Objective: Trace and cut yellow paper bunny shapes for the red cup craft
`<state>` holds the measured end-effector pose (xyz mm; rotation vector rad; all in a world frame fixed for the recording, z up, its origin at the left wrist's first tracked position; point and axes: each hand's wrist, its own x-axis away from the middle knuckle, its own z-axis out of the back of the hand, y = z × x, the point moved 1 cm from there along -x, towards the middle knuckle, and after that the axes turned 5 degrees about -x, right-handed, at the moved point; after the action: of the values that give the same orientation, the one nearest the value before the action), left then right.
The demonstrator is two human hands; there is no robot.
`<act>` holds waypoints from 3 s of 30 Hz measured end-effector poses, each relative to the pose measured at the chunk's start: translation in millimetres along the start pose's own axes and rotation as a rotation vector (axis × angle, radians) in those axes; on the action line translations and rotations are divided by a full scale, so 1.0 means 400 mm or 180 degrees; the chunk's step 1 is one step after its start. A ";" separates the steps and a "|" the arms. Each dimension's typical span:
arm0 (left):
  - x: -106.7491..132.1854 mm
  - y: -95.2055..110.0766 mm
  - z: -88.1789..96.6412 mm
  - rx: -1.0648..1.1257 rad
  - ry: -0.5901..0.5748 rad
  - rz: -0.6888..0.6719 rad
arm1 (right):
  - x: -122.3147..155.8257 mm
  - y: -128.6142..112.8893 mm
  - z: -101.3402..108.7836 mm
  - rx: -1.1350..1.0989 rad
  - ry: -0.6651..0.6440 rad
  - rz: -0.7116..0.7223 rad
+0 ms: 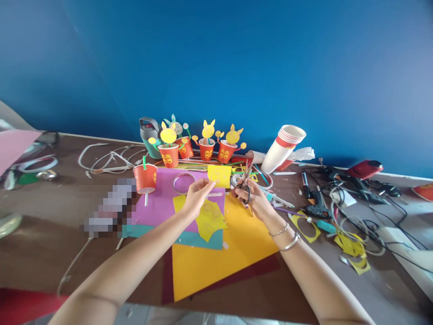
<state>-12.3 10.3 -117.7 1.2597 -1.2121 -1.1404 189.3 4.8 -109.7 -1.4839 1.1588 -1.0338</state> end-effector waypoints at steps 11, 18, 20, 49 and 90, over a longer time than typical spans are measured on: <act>0.022 0.011 -0.027 0.0221 -0.0844 0.0595 | 0.012 0.003 -0.023 0.0318 -0.0008 0.0325; 0.004 0.002 -0.007 0.0766 -0.0056 0.0546 | 0.030 0.022 -0.048 0.0488 -0.0248 0.0249; 0.006 0.004 -0.008 0.0740 -0.0031 0.0523 | 0.035 0.029 -0.057 0.0563 -0.0519 0.0233; 0.015 -0.003 -0.016 0.0829 -0.0237 0.0561 | 0.038 0.059 -0.060 0.0439 -0.0618 0.0355; -0.003 -0.008 0.003 0.0479 -0.0213 0.0457 | 0.042 0.055 -0.064 0.0386 -0.0385 0.0236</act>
<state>-13.3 11.3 -121.1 1.2320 -1.4369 -1.0087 163.9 -18.3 -125.4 -1.3787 1.0396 -0.9343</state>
